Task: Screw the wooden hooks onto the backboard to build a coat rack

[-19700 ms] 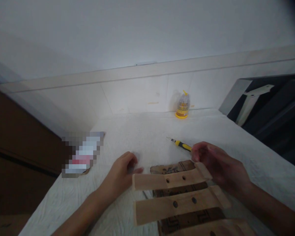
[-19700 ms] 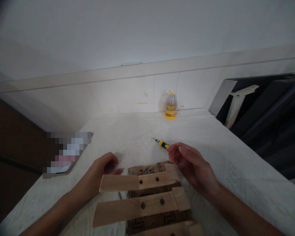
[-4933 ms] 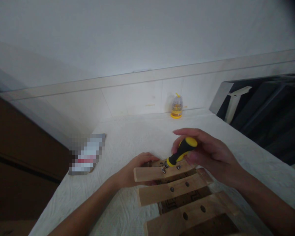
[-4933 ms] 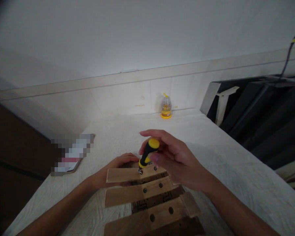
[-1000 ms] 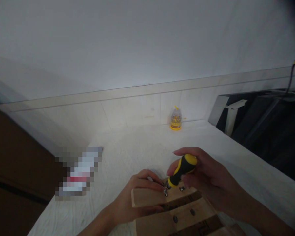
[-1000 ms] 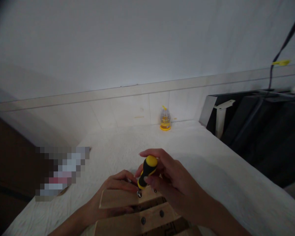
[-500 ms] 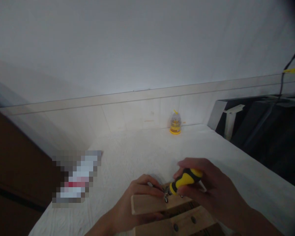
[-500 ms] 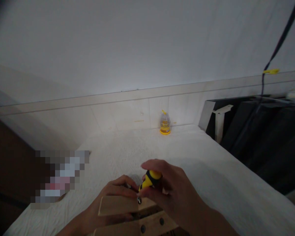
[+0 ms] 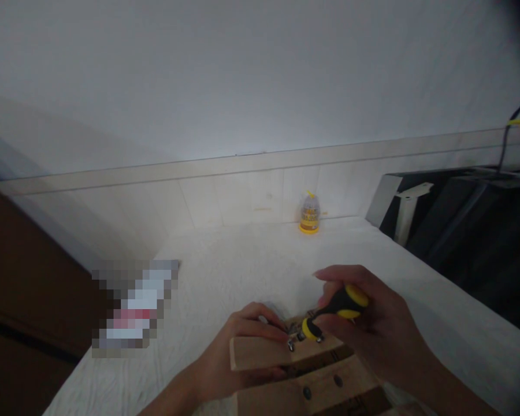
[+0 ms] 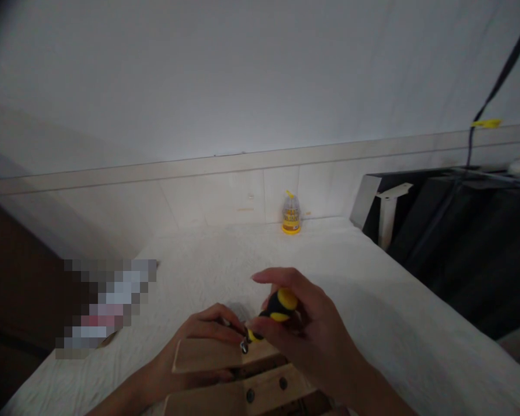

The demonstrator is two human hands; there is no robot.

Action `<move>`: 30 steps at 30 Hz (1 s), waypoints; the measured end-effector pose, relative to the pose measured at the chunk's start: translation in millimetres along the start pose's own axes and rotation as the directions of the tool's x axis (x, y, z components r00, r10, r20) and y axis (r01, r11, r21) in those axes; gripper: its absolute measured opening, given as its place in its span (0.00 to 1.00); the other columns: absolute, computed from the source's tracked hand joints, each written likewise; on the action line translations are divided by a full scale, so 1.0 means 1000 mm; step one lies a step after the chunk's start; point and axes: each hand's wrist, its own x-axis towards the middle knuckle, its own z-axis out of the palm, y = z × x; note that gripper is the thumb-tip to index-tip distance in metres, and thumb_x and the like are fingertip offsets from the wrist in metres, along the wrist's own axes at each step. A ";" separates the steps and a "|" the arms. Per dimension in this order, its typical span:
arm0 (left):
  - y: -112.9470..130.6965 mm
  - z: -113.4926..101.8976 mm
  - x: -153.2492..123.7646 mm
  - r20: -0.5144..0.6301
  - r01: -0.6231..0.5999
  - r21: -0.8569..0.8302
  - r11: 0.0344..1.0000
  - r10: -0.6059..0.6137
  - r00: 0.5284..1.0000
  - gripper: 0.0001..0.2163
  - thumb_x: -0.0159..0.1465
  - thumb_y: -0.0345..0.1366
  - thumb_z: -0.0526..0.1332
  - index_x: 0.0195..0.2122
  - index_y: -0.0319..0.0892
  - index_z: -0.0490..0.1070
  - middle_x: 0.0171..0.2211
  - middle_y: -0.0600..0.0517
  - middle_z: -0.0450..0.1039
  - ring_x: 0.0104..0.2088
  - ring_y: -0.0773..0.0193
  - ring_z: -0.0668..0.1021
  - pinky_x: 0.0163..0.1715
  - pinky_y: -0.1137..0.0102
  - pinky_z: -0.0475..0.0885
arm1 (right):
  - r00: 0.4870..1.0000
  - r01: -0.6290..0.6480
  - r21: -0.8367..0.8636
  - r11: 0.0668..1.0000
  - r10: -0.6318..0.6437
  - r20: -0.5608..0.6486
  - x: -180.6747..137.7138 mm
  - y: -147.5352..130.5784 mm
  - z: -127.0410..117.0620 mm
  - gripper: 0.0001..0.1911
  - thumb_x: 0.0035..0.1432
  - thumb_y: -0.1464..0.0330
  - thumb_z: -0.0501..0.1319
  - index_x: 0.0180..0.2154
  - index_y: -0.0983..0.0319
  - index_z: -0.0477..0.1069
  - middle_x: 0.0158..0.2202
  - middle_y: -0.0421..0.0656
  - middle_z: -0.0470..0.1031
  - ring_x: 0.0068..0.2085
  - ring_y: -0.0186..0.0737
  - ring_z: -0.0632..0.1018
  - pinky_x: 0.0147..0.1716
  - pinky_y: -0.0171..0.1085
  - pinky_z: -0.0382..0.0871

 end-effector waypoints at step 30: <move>-0.004 0.000 -0.001 -0.002 -0.015 0.030 0.999 0.015 1.000 0.15 0.51 0.38 0.69 0.40 0.45 0.77 0.41 0.48 0.71 0.40 0.60 0.75 0.42 0.65 0.71 | 0.969 -0.192 0.119 0.974 0.169 0.179 0.003 -0.004 0.004 0.14 0.51 0.66 0.65 0.36 0.58 0.61 0.27 0.38 0.75 0.23 0.31 0.73 0.21 0.30 0.68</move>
